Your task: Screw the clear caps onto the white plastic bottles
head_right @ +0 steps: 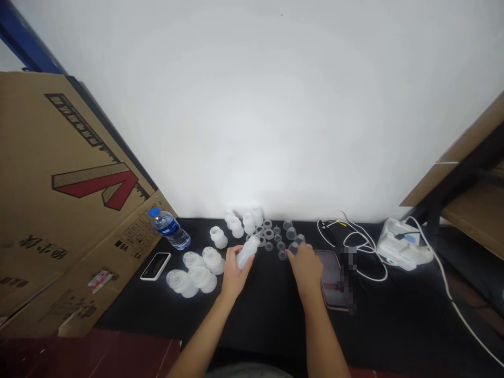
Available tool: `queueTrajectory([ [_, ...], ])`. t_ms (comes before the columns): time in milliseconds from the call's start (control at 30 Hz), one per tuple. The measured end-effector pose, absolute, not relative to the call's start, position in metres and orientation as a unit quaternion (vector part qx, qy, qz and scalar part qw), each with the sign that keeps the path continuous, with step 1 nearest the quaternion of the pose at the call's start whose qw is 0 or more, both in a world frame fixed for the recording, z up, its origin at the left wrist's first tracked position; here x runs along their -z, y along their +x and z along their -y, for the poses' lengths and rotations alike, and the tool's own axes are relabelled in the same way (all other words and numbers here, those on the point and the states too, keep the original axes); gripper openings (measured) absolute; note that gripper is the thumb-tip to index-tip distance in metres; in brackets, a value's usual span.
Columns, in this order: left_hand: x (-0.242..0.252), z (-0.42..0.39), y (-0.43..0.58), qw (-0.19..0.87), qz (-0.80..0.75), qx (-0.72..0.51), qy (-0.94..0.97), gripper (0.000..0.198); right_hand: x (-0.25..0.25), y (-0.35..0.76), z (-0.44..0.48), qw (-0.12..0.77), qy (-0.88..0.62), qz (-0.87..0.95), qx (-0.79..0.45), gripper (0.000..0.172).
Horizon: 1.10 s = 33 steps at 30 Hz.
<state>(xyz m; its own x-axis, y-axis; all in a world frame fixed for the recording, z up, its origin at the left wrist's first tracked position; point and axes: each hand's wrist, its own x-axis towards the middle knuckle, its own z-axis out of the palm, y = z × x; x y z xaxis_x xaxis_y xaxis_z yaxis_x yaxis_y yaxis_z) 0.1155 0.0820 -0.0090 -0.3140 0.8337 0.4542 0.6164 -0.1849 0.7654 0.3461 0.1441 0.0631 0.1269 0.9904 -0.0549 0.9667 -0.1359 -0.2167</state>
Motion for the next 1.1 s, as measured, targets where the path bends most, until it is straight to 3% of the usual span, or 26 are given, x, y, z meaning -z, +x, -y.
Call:
queueTrajectory([
  [100,0.008,-0.083,0.115,0.117,-0.629,-0.518,0.568,0.036,-0.053,0.349,-0.151,0.077,-0.714,0.685,-0.127,0.027],
  [200,0.006,-0.083,0.114,0.132,-0.618,-0.52,0.575,0.035,-0.047,0.356,-0.159,0.175,-0.682,0.687,-0.182,0.023],
  [333,0.005,-0.083,0.114,0.144,-0.608,-0.51,0.591,0.036,-0.044,0.36,-0.167,0.384,-0.638,0.608,-0.275,0.042],
  [467,0.003,-0.081,0.114,0.15,-0.607,-0.505,0.595,0.036,-0.037,0.35,-0.17,0.5,-0.585,0.562,-0.305,0.057],
  [700,0.002,-0.078,0.116,0.15,-0.599,-0.517,0.593,0.031,-0.022,0.315,-0.169,0.576,-0.476,0.513,-0.424,0.051],
  [967,0.004,-0.077,0.114,0.146,-0.603,-0.516,0.591,0.027,-0.021,0.304,-0.167,0.589,-0.421,0.497,-0.478,0.047],
  [1100,0.002,-0.077,0.114,0.146,-0.604,-0.513,0.592,0.025,-0.022,0.305,-0.168,0.549,-0.393,0.532,-0.511,0.047],
])
